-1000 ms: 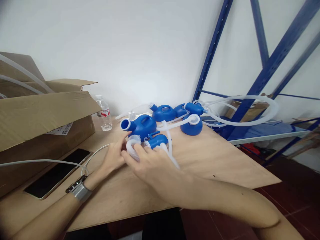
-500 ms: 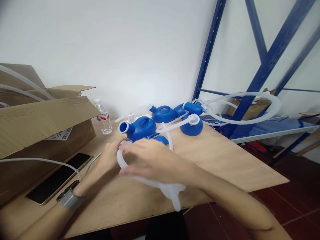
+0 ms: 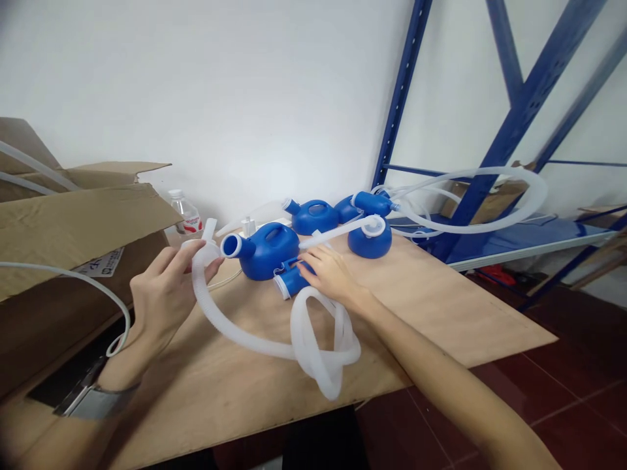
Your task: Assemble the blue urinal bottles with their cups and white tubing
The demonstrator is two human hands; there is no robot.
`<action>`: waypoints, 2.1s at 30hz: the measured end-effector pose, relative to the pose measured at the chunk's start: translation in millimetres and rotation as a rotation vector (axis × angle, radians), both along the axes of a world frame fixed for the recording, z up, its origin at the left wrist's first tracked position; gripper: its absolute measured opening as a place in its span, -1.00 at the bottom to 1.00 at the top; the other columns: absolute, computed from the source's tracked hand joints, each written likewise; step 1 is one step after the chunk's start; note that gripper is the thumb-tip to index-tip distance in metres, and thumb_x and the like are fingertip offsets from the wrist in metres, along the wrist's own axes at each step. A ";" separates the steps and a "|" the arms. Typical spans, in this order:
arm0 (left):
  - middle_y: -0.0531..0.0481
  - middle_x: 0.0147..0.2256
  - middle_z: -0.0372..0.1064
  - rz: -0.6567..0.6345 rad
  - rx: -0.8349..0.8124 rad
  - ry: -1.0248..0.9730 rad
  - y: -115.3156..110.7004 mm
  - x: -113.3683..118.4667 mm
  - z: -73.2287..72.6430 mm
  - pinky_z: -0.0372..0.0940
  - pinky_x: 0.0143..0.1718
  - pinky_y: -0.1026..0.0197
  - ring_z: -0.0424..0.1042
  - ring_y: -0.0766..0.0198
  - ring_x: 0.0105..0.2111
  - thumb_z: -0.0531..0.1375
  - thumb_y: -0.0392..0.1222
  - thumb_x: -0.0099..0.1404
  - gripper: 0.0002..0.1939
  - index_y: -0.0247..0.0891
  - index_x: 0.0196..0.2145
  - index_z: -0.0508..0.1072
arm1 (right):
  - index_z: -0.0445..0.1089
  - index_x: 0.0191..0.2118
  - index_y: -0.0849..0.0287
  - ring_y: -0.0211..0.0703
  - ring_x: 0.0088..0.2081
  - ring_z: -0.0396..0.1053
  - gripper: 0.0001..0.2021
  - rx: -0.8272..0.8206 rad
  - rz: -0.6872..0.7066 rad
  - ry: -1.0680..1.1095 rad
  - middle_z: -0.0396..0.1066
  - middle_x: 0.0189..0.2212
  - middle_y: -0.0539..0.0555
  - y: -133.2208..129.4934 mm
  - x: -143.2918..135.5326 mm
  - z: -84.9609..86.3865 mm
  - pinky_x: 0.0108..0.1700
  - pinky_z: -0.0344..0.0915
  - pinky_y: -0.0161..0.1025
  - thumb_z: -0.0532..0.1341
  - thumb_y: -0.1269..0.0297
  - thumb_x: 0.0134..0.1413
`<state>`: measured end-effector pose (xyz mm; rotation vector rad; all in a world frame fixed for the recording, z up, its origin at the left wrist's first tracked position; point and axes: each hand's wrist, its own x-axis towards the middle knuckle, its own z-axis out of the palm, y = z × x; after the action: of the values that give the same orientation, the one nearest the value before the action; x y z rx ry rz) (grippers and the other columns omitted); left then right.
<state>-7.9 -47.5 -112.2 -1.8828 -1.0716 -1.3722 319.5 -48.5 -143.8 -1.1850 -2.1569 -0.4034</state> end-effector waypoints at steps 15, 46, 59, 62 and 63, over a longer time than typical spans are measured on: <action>-0.18 0.12 0.51 -0.054 -0.366 -0.212 18.4 5.5 -13.2 0.56 -0.07 -0.05 0.62 0.01 -0.11 0.17 0.12 0.54 -0.59 -0.15 0.12 0.57 | 0.48 0.30 0.16 0.32 0.32 0.43 -0.53 -0.394 -0.058 0.143 0.49 0.29 0.30 3.4 -9.9 9.7 0.37 0.34 0.30 0.22 0.00 0.48; -0.13 0.28 0.49 -0.244 -0.338 0.133 23.1 -35.0 10.4 0.57 0.05 0.00 0.62 -0.07 0.14 0.27 0.09 0.42 -0.60 -0.04 0.14 0.59 | 0.49 0.30 0.07 0.37 0.63 -0.16 -0.31 -0.642 0.049 0.271 -0.04 0.60 0.32 97.8 -37.2 13.8 0.54 0.03 0.29 0.45 -0.22 0.20; -0.18 0.09 0.59 -0.116 -0.467 0.132 61.3 -28.9 6.6 0.52 -0.09 -0.01 0.64 -0.10 -0.04 0.15 0.29 0.47 -0.39 -0.09 0.25 0.62 | 0.34 0.28 0.07 0.24 0.22 0.45 -0.14 -0.508 0.099 0.225 0.24 0.33 0.28 102.6 -24.1 11.7 0.29 0.38 0.17 0.58 -0.20 -0.06; -0.17 0.08 0.60 -0.163 -0.470 0.100 62.0 -29.4 5.5 0.52 -0.04 0.00 0.64 -0.09 -0.02 0.16 0.29 0.45 -0.40 -0.09 0.23 0.63 | 0.07 0.50 0.15 0.35 0.43 0.24 0.18 -0.522 0.119 0.294 0.19 0.39 0.38 103.6 -23.1 12.9 0.44 0.22 0.21 0.60 -0.20 -0.12; -0.17 0.07 0.61 -0.177 -0.472 0.084 61.4 -29.1 5.6 0.52 -0.02 0.00 0.64 -0.08 -0.02 0.17 0.28 0.45 -0.40 -0.10 0.22 0.63 | 0.03 0.54 0.14 0.37 0.48 0.17 0.22 -0.544 0.109 0.294 0.13 0.43 0.39 103.7 -23.5 13.9 0.47 0.17 0.23 0.58 -0.24 -0.11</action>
<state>-37.0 13.9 -106.6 -2.4000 -1.2961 -1.1897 296.1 55.2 -129.9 -1.2999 -2.1114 0.4114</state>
